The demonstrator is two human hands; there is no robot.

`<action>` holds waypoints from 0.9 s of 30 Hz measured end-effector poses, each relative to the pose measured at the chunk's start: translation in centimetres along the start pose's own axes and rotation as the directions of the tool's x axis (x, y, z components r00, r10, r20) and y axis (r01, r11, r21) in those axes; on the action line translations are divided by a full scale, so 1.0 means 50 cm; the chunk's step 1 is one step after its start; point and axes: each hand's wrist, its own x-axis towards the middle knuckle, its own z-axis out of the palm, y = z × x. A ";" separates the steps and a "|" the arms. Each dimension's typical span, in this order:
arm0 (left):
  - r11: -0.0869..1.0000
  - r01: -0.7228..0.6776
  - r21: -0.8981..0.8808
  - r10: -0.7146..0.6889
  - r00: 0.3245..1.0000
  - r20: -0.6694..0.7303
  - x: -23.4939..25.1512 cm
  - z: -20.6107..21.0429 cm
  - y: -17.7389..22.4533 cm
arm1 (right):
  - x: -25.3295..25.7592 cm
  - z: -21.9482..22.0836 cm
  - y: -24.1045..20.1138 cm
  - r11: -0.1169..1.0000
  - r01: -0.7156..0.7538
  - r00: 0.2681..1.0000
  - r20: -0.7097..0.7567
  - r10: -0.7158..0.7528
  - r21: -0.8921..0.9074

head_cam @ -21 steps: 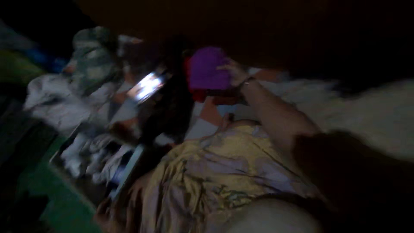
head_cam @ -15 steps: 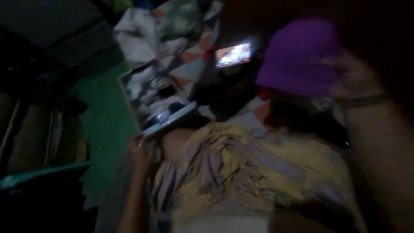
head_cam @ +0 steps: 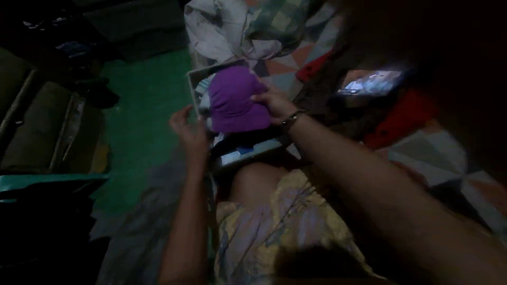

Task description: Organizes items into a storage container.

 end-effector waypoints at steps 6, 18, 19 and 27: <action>0.990 -0.126 0.064 0.103 0.954 0.281 0.061 0.060 -0.009 | 0.105 0.040 0.122 0.917 -0.250 0.952 0.091 0.291 -0.311; 0.606 -0.372 0.703 -0.366 0.654 0.662 0.095 0.179 -0.073 | 0.096 0.017 0.108 0.547 0.008 0.995 -0.046 -0.085 -0.837; 0.596 -0.370 0.712 -0.405 0.627 0.665 0.098 0.185 -0.075 | 0.074 0.013 0.099 0.537 0.055 0.993 -0.012 -0.120 -0.842; 0.615 -0.393 0.684 -0.383 0.609 0.694 0.095 0.190 -0.086 | -0.260 -0.175 0.015 0.100 0.360 0.899 0.316 -0.305 -0.928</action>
